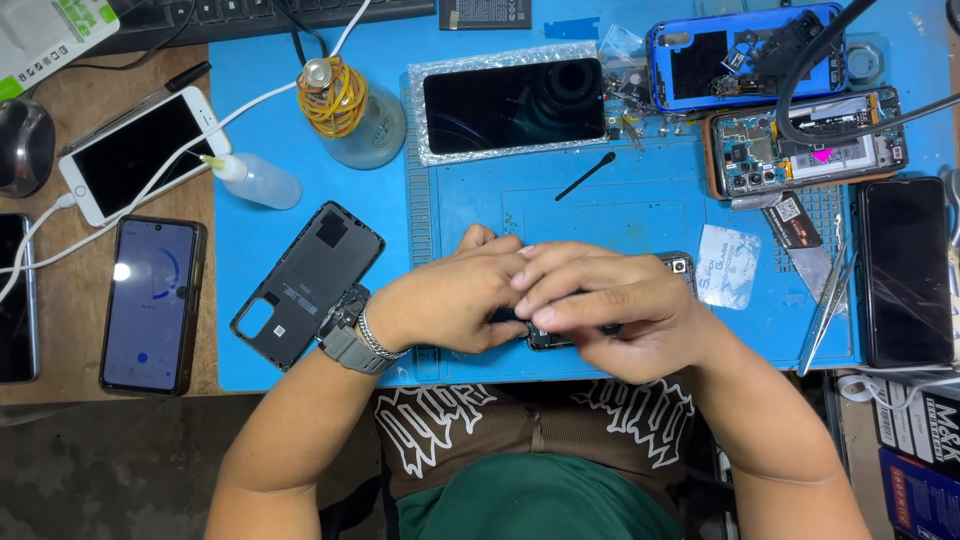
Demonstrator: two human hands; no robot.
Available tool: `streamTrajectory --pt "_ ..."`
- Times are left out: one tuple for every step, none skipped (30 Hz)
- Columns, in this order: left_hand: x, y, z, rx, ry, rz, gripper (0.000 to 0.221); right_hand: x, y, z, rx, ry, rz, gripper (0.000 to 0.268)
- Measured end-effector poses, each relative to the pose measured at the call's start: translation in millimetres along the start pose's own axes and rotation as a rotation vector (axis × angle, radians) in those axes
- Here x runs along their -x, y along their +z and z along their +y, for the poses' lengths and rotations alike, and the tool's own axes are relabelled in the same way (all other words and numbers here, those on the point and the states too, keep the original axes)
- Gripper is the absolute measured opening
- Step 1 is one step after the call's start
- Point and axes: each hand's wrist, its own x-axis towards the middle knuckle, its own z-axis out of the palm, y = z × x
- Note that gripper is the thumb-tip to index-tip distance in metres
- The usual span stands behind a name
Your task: Disassembling a smartphone by removing internal screws and prying off protective shields to access the motherboard.
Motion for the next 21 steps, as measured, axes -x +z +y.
streamTrajectory --pt "-0.2 0.3 -0.1 -0.012 -0.002 0.000 0.011 -2.3 0.6 -2.1 0.025 -0.010 -0.005 0.032" --pt "-0.1 -0.2 0.6 -0.011 -0.002 0.001 0.011 0.3 0.2 -0.6 0.025 -0.009 -0.005 0.032" --pt "0.0 -0.7 1.5 -0.003 -0.007 0.004 0.013 2.8 -0.3 0.8 0.008 0.019 0.004 0.033" --pt "0.0 -1.8 2.1 0.003 -0.010 0.007 0.014 4.9 -0.8 2.2 -0.007 0.045 0.014 0.033" --pt "0.2 0.1 1.2 0.003 -0.010 0.007 0.014 4.9 -0.2 2.3 -0.007 0.045 0.013 0.033" --pt "0.5 1.8 0.3 0.010 -0.004 0.019 0.013 4.5 0.3 2.7 -0.010 0.028 0.005 0.035" --pt "0.7 3.7 -0.8 0.017 0.002 0.031 0.012 4.3 0.8 3.1 -0.013 0.011 -0.004 0.038" --pt "1.3 4.2 -0.6 0.018 0.001 0.030 0.012 4.3 -0.4 3.5 -0.014 0.012 -0.003 0.038" --pt "1.7 4.8 -0.6 0.010 -0.012 0.023 0.011 4.5 -1.7 3.8 -0.005 0.022 0.007 0.035" --pt "1.4 5.0 -0.8 0.001 -0.023 0.016 0.010 4.4 -3.5 4.1 0.006 0.031 0.018 0.032" --pt "0.3 3.3 0.2 0.001 -0.022 0.015 0.010 4.5 -3.2 3.5 0.007 0.031 0.020 0.032" --pt "-0.2 1.8 1.6 0.007 -0.010 0.023 0.011 4.6 -2.5 3.1 -0.002 0.027 0.013 0.036" --pt "-0.5 0.5 2.9 0.012 0.001 0.032 0.013 4.7 -1.6 2.8 -0.012 0.023 0.006 0.039" --pt "-0.2 2.7 1.7 0.014 -0.001 0.032 0.013 2.6 -1.1 2.4 -0.014 0.024 0.005 0.039" --pt "0.1 4.9 0.5 0.005 -0.001 0.037 0.011 0.5 -0.5 1.9 -0.001 0.027 0.005 0.039" --pt "-0.1 6.7 -1.0 -0.004 0.001 0.042 0.009 -1.8 -0.3 1.3 0.014 0.030 0.006 0.038" --pt "-0.6 6.7 -1.6 -0.004 0.001 0.042 0.009 3.8 -2.9 4.5 0.014 0.030 0.005 0.038" --pt "-1.0 6.6 -2.3 0.015 -0.007 0.043 0.009 9.3 -5.6 7.6 0.006 0.044 0.022 0.038" --pt "-1.3 6.5 -3.0 0.033 -0.016 0.044 0.009 14.8 -8.1 10.8 -0.002 0.059 0.039 0.038" --pt "-1.0 6.3 -1.8 0.033 -0.016 0.046 0.009 16.7 -10.1 10.9 -0.003 0.059 0.037 0.038" --pt "-0.6 6.2 -0.6 0.016 -0.023 0.035 0.009 18.6 -11.9 11.1 0.026 0.068 0.098 0.040"
